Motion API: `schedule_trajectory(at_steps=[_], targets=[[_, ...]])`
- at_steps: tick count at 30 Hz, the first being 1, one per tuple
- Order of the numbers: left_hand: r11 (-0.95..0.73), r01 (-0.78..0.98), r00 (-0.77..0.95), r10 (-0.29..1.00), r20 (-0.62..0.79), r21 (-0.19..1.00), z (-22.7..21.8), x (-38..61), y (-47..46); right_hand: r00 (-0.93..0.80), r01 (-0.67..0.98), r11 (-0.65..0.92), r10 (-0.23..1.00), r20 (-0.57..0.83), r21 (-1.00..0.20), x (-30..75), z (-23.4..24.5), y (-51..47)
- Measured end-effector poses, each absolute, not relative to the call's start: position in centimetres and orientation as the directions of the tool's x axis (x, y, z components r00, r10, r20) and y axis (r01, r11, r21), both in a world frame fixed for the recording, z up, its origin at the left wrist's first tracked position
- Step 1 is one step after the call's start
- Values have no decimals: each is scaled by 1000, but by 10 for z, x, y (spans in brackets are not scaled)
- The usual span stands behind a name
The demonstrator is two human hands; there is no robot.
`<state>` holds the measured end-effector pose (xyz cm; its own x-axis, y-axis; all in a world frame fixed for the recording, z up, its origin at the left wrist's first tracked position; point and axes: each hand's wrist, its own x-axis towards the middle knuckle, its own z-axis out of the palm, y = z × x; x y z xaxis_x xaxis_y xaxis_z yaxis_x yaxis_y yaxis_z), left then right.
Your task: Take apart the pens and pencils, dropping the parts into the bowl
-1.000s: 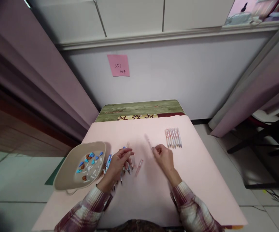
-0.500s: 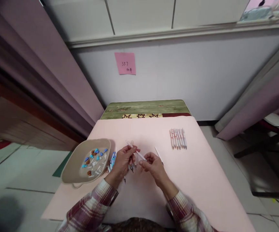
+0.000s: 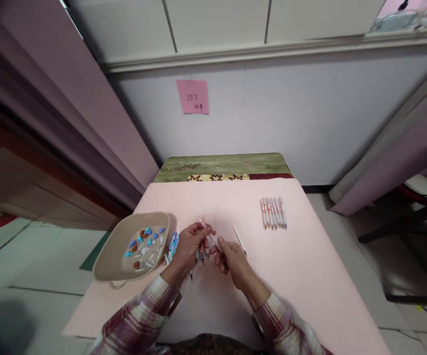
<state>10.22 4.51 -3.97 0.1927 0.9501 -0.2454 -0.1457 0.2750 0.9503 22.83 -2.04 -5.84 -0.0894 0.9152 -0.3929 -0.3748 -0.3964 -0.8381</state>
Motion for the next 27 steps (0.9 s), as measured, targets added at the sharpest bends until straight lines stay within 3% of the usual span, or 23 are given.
schedule_trajectory(at_steps=[3,8,13,19,27], targets=[[266,-149,173,955,-240,952,-40,102,46,6,-390,-318,938,-348,-864,227,-59,-21],[276,-138,183,951,-250,951,-43,102,45,-56,-385,-398,911,-409,-833,227,-63,-21],[266,-161,158,958,-241,950,-45,103,44,68,-395,-267,946,-318,-879,227,-65,-22],[272,-159,174,954,-245,949,-43,105,42,-33,-399,-387,912,-409,-831,226,-61,-24],[236,-221,46,972,-231,946,-39,96,48,79,-440,-298,927,-367,-847,231,-67,-26]])
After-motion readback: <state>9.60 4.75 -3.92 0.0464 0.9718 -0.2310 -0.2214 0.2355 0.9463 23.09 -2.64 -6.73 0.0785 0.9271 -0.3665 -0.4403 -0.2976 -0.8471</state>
